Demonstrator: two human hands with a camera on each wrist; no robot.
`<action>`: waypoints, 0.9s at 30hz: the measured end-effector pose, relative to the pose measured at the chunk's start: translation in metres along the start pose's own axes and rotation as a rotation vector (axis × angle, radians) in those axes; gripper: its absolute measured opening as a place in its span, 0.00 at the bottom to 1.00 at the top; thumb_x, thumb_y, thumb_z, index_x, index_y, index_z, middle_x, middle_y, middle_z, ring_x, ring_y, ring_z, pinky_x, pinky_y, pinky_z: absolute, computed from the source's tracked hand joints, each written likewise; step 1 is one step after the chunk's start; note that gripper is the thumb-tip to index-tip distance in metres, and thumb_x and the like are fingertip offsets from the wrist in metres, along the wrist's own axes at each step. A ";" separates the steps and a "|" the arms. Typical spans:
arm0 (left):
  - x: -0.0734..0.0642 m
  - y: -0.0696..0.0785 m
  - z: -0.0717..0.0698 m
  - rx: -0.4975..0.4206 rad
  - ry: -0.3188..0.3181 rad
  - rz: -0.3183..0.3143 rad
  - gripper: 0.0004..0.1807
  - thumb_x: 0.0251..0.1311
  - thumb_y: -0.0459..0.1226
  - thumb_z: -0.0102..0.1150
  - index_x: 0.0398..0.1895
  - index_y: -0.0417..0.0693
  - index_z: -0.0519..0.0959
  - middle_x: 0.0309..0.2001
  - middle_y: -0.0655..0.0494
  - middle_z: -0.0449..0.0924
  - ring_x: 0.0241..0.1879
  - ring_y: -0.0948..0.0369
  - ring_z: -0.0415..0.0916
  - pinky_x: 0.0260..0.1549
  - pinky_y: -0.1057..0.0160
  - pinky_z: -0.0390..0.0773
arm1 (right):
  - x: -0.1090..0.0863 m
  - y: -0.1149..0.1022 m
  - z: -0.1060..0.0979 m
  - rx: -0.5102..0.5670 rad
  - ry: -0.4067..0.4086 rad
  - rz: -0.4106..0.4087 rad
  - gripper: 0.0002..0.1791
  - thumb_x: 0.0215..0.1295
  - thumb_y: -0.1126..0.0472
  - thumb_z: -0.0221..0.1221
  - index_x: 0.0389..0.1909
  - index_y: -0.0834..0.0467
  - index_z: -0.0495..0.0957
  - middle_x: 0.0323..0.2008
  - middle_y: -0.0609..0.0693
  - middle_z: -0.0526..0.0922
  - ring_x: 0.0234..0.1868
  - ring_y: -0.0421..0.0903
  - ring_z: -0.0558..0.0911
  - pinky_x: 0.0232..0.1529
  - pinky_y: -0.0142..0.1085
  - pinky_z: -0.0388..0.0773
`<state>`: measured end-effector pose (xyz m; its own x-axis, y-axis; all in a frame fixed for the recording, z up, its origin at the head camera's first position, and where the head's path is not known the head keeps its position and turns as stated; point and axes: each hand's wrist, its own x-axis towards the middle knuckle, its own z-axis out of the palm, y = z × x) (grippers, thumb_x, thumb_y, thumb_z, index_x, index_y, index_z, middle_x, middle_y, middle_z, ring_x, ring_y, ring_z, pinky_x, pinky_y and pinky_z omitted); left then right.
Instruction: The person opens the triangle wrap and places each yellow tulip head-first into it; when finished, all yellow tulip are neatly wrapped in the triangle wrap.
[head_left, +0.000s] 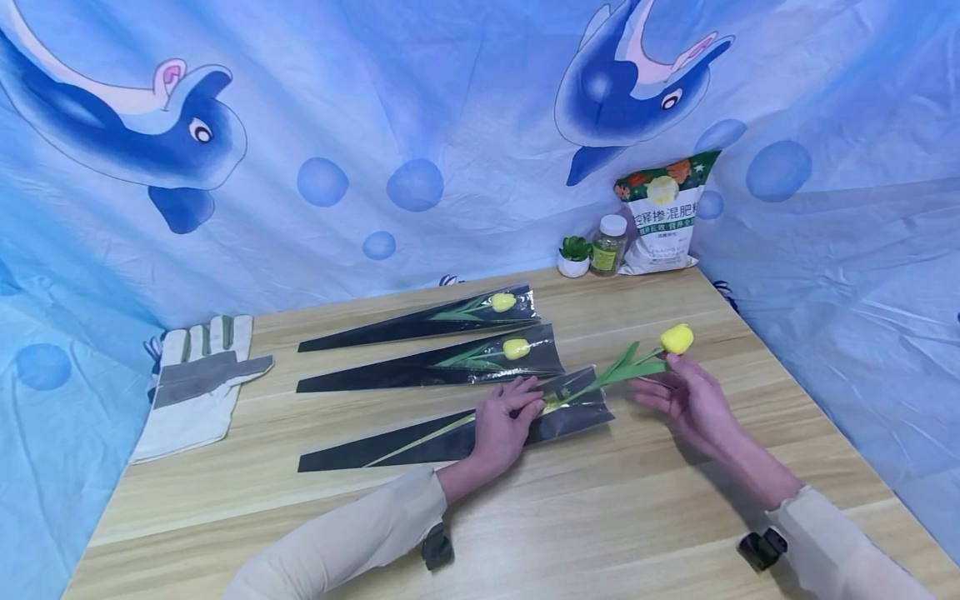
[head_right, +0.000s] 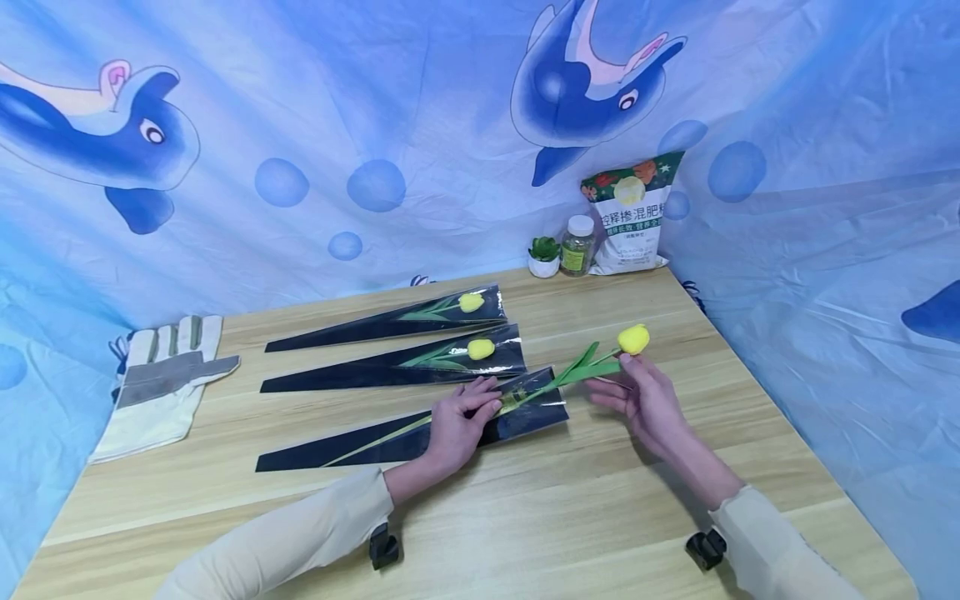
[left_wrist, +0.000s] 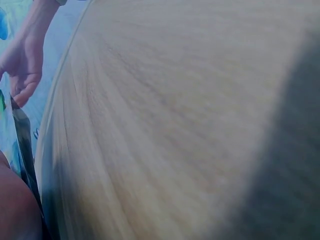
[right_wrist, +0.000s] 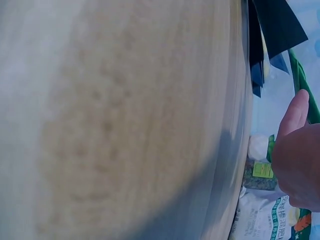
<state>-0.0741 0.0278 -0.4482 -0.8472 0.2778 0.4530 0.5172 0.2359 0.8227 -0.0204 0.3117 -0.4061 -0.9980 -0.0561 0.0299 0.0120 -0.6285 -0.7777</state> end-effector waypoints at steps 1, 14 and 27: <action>0.000 0.000 0.000 -0.004 -0.002 0.000 0.07 0.58 0.27 0.68 0.39 0.33 0.87 0.51 0.41 0.83 0.58 0.41 0.76 0.63 0.36 0.62 | 0.001 -0.001 -0.001 0.001 -0.006 0.005 0.13 0.82 0.60 0.43 0.50 0.61 0.74 0.44 0.62 0.85 0.47 0.58 0.86 0.50 0.48 0.80; 0.000 0.001 -0.001 -0.007 -0.025 -0.013 0.07 0.58 0.27 0.68 0.39 0.34 0.87 0.52 0.41 0.82 0.59 0.40 0.75 0.64 0.36 0.61 | 0.002 -0.008 -0.008 0.024 -0.082 0.025 0.22 0.83 0.50 0.37 0.52 0.59 0.75 0.45 0.58 0.86 0.47 0.59 0.86 0.47 0.49 0.82; -0.001 0.001 -0.003 -0.011 -0.032 -0.010 0.07 0.58 0.27 0.68 0.39 0.35 0.87 0.52 0.40 0.82 0.58 0.41 0.76 0.64 0.36 0.62 | -0.001 -0.009 -0.005 -0.195 0.045 0.045 0.18 0.82 0.52 0.43 0.52 0.56 0.78 0.46 0.54 0.82 0.46 0.47 0.84 0.44 0.45 0.84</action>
<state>-0.0727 0.0254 -0.4466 -0.8480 0.3054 0.4333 0.5070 0.2289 0.8310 -0.0196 0.3215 -0.4025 -0.9985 -0.0430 -0.0329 0.0491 -0.4641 -0.8844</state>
